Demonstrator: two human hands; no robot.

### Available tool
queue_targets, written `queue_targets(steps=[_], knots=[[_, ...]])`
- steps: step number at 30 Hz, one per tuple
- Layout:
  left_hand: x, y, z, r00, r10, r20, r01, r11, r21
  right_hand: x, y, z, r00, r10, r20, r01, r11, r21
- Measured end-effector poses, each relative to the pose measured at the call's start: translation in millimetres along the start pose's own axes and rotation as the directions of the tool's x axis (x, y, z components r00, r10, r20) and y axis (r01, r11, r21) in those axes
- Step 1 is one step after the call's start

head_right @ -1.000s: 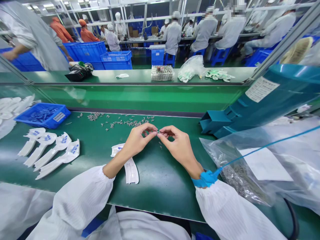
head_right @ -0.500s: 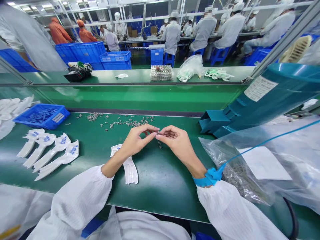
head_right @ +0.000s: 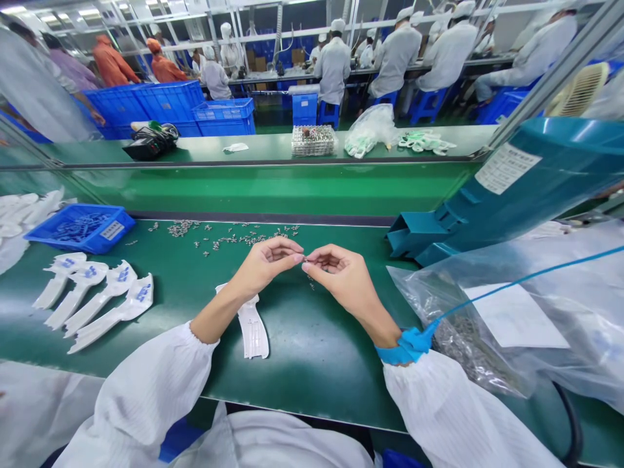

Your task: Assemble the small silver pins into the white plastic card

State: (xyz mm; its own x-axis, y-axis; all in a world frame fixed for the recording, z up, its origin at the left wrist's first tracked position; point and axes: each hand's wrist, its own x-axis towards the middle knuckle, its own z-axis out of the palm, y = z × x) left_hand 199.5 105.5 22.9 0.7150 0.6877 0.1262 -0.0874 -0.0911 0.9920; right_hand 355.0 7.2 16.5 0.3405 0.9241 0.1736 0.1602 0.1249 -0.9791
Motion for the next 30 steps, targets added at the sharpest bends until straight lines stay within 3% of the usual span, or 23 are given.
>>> queue_targets(steps=[6, 15, 20, 26, 30], knots=[[-1.4, 2.6, -1.3, 0.999, 0.011, 0.047, -0.01, 0.999, -0.036, 0.5, -3.5, -1.1, 1.0, 0.025, 0.01, -0.026, 0.998, 0.063], [-2.3, 2.5, 0.9, 0.998, 0.05, 0.043, -0.052, 0.997, 0.048, -0.7, -7.6, -1.2, 1.0, 0.017, -0.024, -0.016, 0.998, 0.061], [-2.5, 2.4, 1.9, 0.998, 0.049, 0.051, -0.054, 0.994, 0.094, -1.7, -4.0, -2.4, 1.0, -0.016, 0.025, 0.016, 1.0, 0.015], [-3.3, 0.4, -1.9, 0.998, 0.04, 0.048, -0.052, 0.964, 0.26, -0.3, 1.3, -4.0, 0.995, -0.014, 0.097, 0.019, 0.999, -0.049], [-6.4, 1.7, -8.5, 0.998, 0.051, 0.026, -0.057, 0.899, 0.434, 1.2, 4.0, -4.7, 0.989, 0.039, 0.145, -0.02, 0.992, -0.126]])
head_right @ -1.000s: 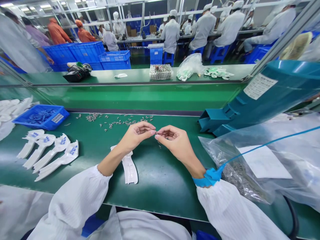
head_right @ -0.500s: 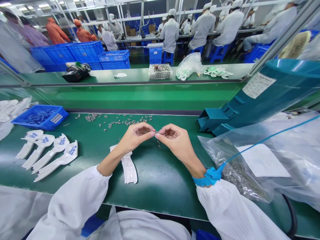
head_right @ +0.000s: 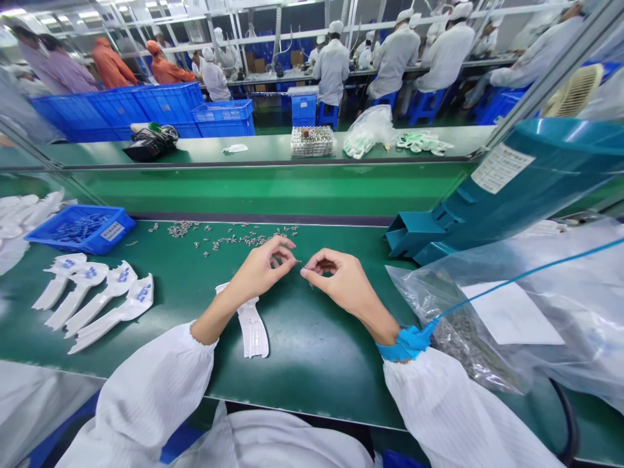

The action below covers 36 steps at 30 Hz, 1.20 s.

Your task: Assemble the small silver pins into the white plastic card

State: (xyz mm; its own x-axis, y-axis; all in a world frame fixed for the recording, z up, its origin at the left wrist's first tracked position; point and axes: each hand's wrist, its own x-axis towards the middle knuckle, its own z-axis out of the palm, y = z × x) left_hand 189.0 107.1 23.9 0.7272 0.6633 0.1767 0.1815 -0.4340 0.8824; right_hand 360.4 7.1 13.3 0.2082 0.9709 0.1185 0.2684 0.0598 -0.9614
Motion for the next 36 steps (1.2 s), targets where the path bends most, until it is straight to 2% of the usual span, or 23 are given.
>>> queue_targets(steps=[6, 12, 18, 21, 28, 31, 36], knots=[[-9.5, 13.8, -3.2, 0.988, 0.119, 0.094, -0.131, 0.981, 0.14, 1.3, -3.5, -0.9, 0.996, 0.082, 0.024, -0.084, 0.988, 0.126], [-15.1, 19.9, 2.5, 0.986, 0.164, 0.033, -0.167, 0.957, 0.236, 1.0, -9.5, -4.6, 0.992, 0.103, 0.072, -0.116, 0.972, 0.203], [-32.4, 30.7, 5.3, 0.991, 0.102, -0.082, -0.071, 0.944, 0.321, -3.4, -9.6, -0.1, 0.996, 0.028, 0.08, -0.042, 0.985, 0.168], [-50.6, 38.1, 11.3, 0.985, 0.055, -0.162, 0.0, 0.947, 0.322, -8.1, -10.4, 6.7, 0.987, -0.014, 0.162, -0.004, 0.994, 0.108], [-96.2, 41.0, 25.3, 0.937, -0.042, -0.348, 0.147, 0.948, 0.281, -21.1, -21.1, 28.8, 0.942, -0.002, 0.337, -0.04, 0.992, 0.118], [-112.9, 38.9, 26.3, 0.921, -0.054, -0.386, 0.173, 0.943, 0.283, -23.9, -27.9, 36.4, 0.93, 0.005, 0.369, -0.017, 0.999, 0.03], [-131.1, 31.9, 26.0, 0.927, -0.006, -0.374, 0.142, 0.93, 0.338, -23.5, -44.2, 40.6, 0.891, 0.022, 0.454, 0.083, 0.974, -0.21]])
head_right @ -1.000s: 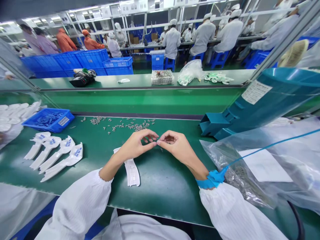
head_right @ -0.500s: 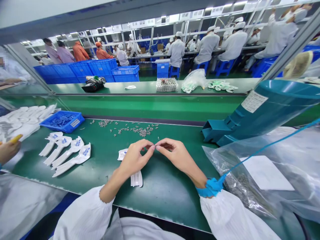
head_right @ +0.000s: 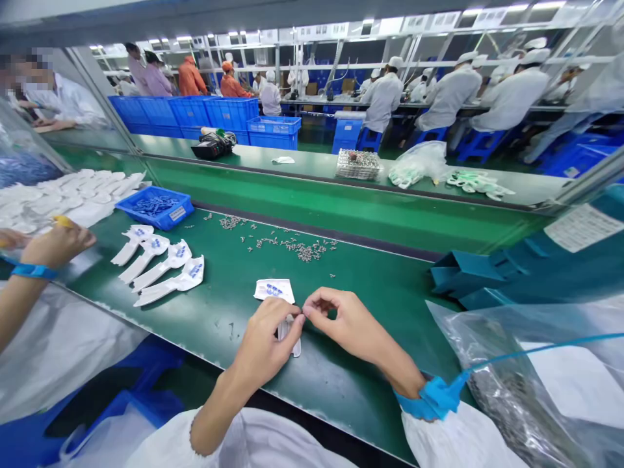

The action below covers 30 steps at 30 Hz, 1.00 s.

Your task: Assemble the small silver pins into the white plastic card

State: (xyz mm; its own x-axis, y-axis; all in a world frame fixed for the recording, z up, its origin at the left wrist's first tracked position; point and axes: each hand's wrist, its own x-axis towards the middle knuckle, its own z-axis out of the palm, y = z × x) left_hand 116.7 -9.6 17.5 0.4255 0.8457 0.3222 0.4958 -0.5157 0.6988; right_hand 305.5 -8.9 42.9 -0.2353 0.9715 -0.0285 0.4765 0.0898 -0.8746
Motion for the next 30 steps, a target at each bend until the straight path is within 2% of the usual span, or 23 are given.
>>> queue_targets(steps=[3, 6, 8, 11, 16, 26, 30], knots=[[-6.0, -9.2, 1.4, 1.0, 0.02, 0.007, -0.021, 0.992, 0.122, 2.8, -11.4, -1.2, 0.999, 0.023, 0.036, -0.019, 0.993, -0.113], [-11.6, -20.9, 3.6, 0.993, 0.005, 0.118, -0.03, 0.976, 0.217, 9.0, -19.9, 3.4, 0.984, 0.054, 0.171, -0.016, 0.976, -0.218], [-14.4, -27.9, 3.7, 0.981, 0.006, 0.192, -0.047, 0.976, 0.214, 14.7, -21.9, 9.5, 0.966, 0.044, 0.255, 0.036, 0.953, -0.3], [-15.7, -33.8, 1.7, 0.975, 0.022, 0.222, -0.059, 0.984, 0.166, 22.7, -20.3, 18.1, 0.954, 0.008, 0.301, 0.113, 0.916, -0.385], [-12.9, -33.9, -1.6, 0.973, 0.014, 0.229, -0.039, 0.994, 0.105, 28.3, -18.0, 24.0, 0.932, -0.014, 0.361, 0.143, 0.932, -0.333], [-13.2, -33.9, -1.7, 0.973, 0.013, 0.23, -0.033, 0.996, 0.087, 31.3, -20.3, 23.6, 0.934, 0.022, 0.357, 0.156, 0.873, -0.462], [-12.2, -33.1, -2.8, 0.973, 0.01, 0.229, -0.027, 0.997, 0.072, 31.9, -20.3, 24.9, 0.94, 0.094, 0.329, 0.1, 0.845, -0.526]])
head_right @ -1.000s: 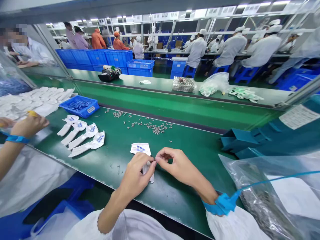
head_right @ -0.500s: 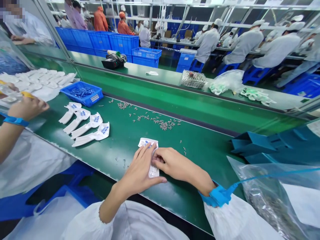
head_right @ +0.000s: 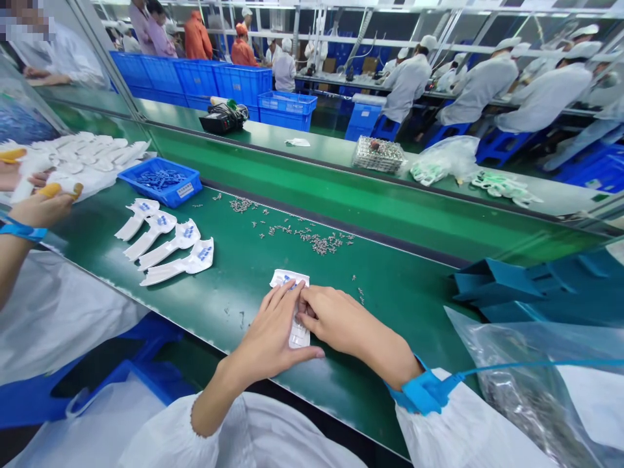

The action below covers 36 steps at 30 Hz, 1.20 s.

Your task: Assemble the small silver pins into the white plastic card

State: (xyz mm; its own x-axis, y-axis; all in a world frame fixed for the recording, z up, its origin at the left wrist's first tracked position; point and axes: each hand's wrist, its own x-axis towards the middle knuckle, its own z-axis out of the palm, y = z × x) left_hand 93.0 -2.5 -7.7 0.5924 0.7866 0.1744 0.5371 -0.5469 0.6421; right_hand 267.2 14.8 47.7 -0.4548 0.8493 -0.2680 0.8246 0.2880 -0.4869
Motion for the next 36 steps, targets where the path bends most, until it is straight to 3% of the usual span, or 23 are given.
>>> queue_targets(steps=[5, 9, 12, 15, 18, 20, 23, 27, 31, 33, 36], knots=[[0.6, 1.9, -1.3, 1.0, -0.013, 0.011, 0.013, 1.0, -0.005, 0.7, -8.5, 0.0, 0.982, 0.188, 0.014, -0.186, 0.98, -0.073], [-0.2, 1.5, -1.6, 0.999, -0.039, 0.021, 0.038, 0.999, 0.009, -2.4, -5.7, -6.8, 0.995, 0.094, 0.034, -0.094, 0.995, -0.013], [-1.3, 0.2, -1.2, 0.999, -0.033, 0.032, 0.032, 0.999, 0.016, -8.5, 21.2, -13.9, 0.995, 0.045, -0.092, -0.044, 0.999, 0.015], [-2.0, -0.1, -1.4, 0.999, -0.031, 0.043, 0.031, 0.999, 0.01, -12.8, 61.1, -16.7, 0.943, 0.18, -0.28, -0.222, 0.967, -0.124], [-1.8, 1.1, -3.2, 0.998, -0.046, 0.049, 0.046, 0.999, 0.001, -11.1, 89.8, -13.3, 0.933, 0.218, -0.287, -0.274, 0.946, -0.171], [-1.4, 2.0, -4.4, 0.997, -0.053, 0.053, 0.053, 0.999, 0.0, -8.5, 94.9, -10.8, 0.935, 0.211, -0.283, -0.265, 0.95, -0.165], [-1.2, 2.6, -5.2, 0.996, -0.064, 0.064, 0.065, 0.998, -0.009, -8.9, 81.1, -11.5, 0.928, 0.23, -0.294, -0.261, 0.963, -0.072], [-3.0, 1.7, -4.4, 0.998, -0.046, 0.04, 0.048, 0.998, -0.043, -18.8, 39.0, -17.8, 0.962, 0.174, -0.21, -0.129, 0.969, 0.209], [-7.0, -0.2, -3.7, 0.985, 0.013, -0.175, -0.039, 0.988, -0.151, -22.2, 5.8, -17.2, 0.992, 0.091, -0.092, -0.044, 0.906, 0.421], [-8.3, -0.9, -2.8, 0.965, 0.008, -0.263, -0.05, 0.987, -0.154, -18.8, 1.8, -12.5, 0.992, 0.087, -0.09, -0.043, 0.911, 0.411], [-7.2, 0.0, 0.3, 0.967, 0.01, -0.254, -0.022, 0.999, -0.046, -13.1, 9.7, -3.1, 0.976, 0.118, -0.182, -0.07, 0.965, 0.254]])
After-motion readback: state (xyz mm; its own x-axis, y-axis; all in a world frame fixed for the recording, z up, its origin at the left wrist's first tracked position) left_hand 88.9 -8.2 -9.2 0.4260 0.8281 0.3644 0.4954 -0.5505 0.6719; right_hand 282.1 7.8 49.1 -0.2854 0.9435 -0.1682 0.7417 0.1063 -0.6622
